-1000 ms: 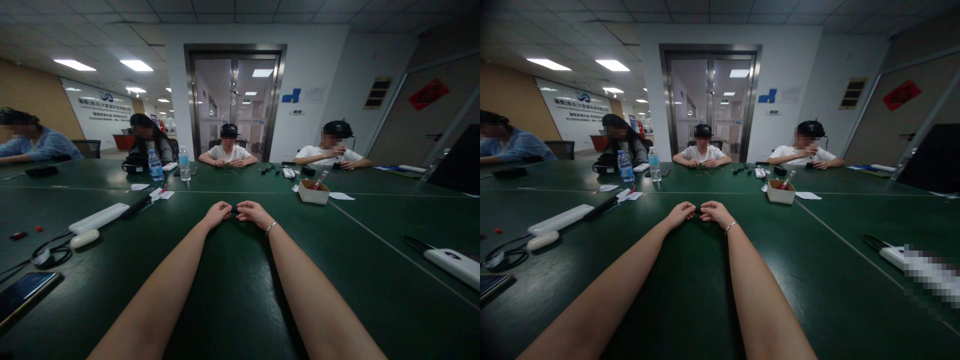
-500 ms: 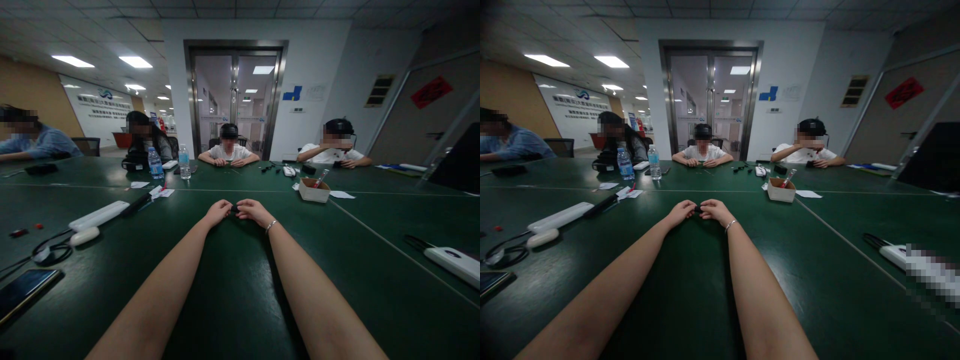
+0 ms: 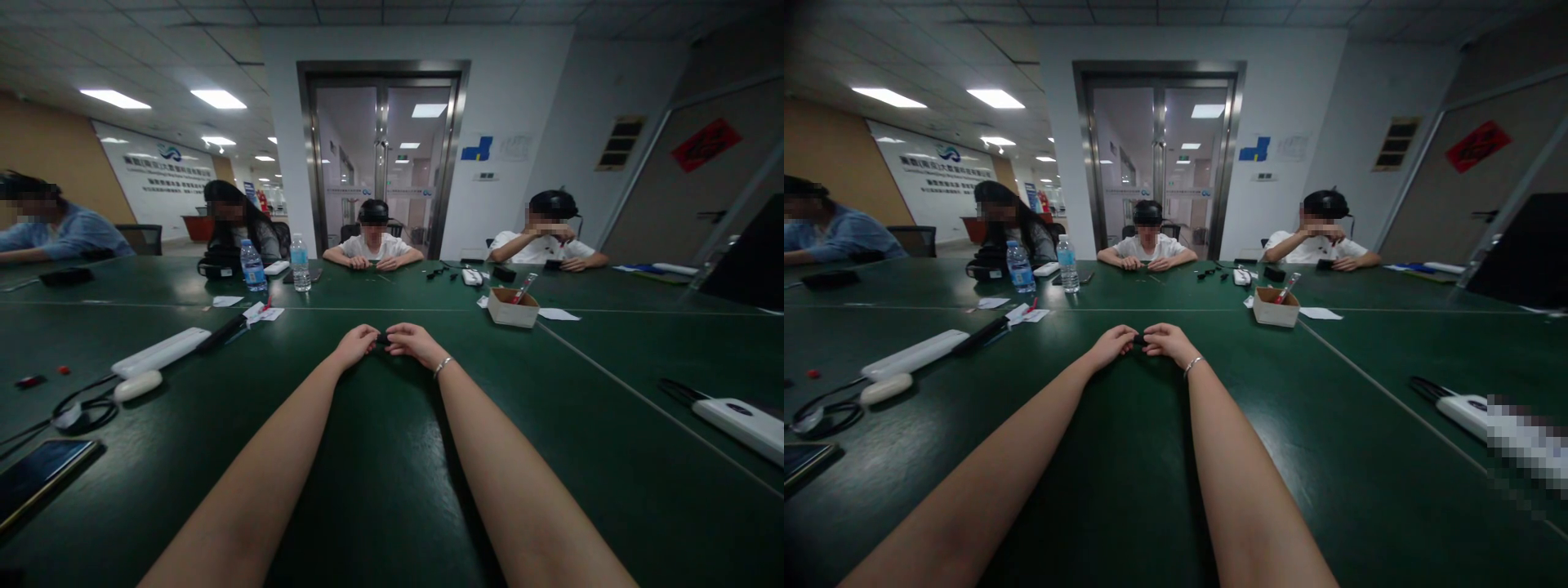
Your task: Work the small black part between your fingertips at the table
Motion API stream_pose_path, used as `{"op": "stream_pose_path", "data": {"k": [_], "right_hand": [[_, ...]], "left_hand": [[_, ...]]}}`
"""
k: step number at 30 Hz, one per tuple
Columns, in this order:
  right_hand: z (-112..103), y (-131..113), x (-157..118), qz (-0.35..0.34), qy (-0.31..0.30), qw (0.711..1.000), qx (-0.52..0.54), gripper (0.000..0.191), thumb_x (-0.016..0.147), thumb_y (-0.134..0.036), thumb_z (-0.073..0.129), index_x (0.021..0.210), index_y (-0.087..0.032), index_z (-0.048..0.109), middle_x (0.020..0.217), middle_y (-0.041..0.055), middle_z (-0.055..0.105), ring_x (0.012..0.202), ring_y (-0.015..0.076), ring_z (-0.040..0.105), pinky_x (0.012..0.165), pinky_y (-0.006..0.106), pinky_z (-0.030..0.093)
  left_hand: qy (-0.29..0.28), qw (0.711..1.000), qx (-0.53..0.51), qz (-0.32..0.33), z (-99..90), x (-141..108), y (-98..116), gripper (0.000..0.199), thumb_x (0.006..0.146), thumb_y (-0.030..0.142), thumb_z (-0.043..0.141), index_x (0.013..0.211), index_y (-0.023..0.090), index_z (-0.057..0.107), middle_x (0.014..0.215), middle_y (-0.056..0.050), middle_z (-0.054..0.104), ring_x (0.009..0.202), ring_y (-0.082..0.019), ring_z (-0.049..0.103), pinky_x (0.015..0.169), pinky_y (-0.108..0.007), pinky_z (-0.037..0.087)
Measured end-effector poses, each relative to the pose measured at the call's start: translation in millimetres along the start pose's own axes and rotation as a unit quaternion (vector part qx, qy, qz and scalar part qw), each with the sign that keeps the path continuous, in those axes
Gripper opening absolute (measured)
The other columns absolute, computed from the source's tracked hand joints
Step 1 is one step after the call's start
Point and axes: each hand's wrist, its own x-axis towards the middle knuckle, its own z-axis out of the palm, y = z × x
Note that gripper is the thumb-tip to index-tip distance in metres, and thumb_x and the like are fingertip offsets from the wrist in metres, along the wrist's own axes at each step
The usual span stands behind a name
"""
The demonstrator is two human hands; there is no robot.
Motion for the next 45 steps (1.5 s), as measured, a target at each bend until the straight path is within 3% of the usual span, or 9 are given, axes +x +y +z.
{"op": "stream_pose_path", "data": {"k": [11, 17, 23, 27, 30, 45], "right_hand": [[1, 0, 2, 0.01, 0.029, 0.999, 0.015, 0.006, 0.082, -0.006, 0.06, 0.083, -0.01, 0.056, 0.063, 0.0057, 0.064, 0.055, 0.0143, 0.066, 0.05, 0.018, 0.057], [1, 0, 1, 0.008, 0.037, 0.999, 0.023, 0.007, 0.083, -0.004, 0.059, 0.083, -0.009, 0.054, 0.062, 0.0054, 0.063, 0.052, 0.0142, 0.065, 0.05, 0.018, 0.057], [0, 0, -1, 0.01, 0.034, 0.999, 0.02, 0.008, 0.081, -0.003, 0.06, 0.083, -0.009, 0.055, 0.064, 0.005, 0.064, 0.053, 0.0142, 0.065, 0.051, 0.018, 0.057], [-1, -1, -1, 0.009, 0.025, 1.0, 0.014, 0.009, 0.08, -0.002, 0.061, 0.085, -0.009, 0.057, 0.067, 0.0056, 0.064, 0.055, 0.0138, 0.066, 0.053, 0.018, 0.057], [-1, -1, -1, 0.01, 0.017, 1.0, 0.015, 0.01, 0.08, -0.001, 0.06, 0.086, -0.009, 0.057, 0.069, 0.0058, 0.065, 0.056, 0.0138, 0.066, 0.054, 0.018, 0.058], [-2, -3, -4, -0.008, -0.023, 0.999, 0.037, 0.018, 0.075, 0.003, 0.063, 0.086, -0.011, 0.058, 0.079, 0.0045, 0.064, 0.067, 0.0145, 0.067, 0.061, 0.02, 0.058]], "left_hand": [[0.006, 1.0, -0.018, -0.002, 1.6, -10, 12, 0.017, 0.077, 0.021, 0.051, 0.093, 0.014, 0.054, 0.071, -0.001, 0.054, 0.063, -0.01, 0.052, 0.053, -0.02, 0.039], [-0.009, 1.0, 0.008, 0.027, 2.0, -9, 6, 0.014, 0.078, 0.021, 0.053, 0.09, 0.013, 0.052, 0.068, -0.001, 0.057, 0.063, -0.011, 0.054, 0.058, -0.023, 0.041], [-0.004, 0.995, 0.096, 0.034, -0.2, -11, 6, 0.018, 0.08, 0.032, 0.05, 0.085, 0.015, 0.055, 0.07, -0.002, 0.061, 0.065, -0.013, 0.056, 0.062, -0.026, 0.043], [0.037, 0.983, 0.173, 0.05, -0.6, -11, 9, 0.033, 0.08, 0.043, 0.047, 0.071, 0.015, 0.06, 0.079, -0.006, 0.059, 0.064, -0.013, 0.053, 0.063, -0.026, 0.042], [0.051, 0.982, 0.173, 0.065, 0.0, -10, 9, 0.044, 0.081, 0.048, 0.043, 0.065, 0.013, 0.063, 0.084, -0.008, 0.057, 0.063, -0.013, 0.053, 0.064, -0.027, 0.042], [0.066, 0.987, 0.144, -0.011, -0.8, -7, 6, 0.051, 0.08, 0.058, 0.034, 0.059, 0.016, 0.055, 0.055, -0.002, 0.057, 0.05, -0.014, 0.053, 0.055, -0.026, 0.038]]}}
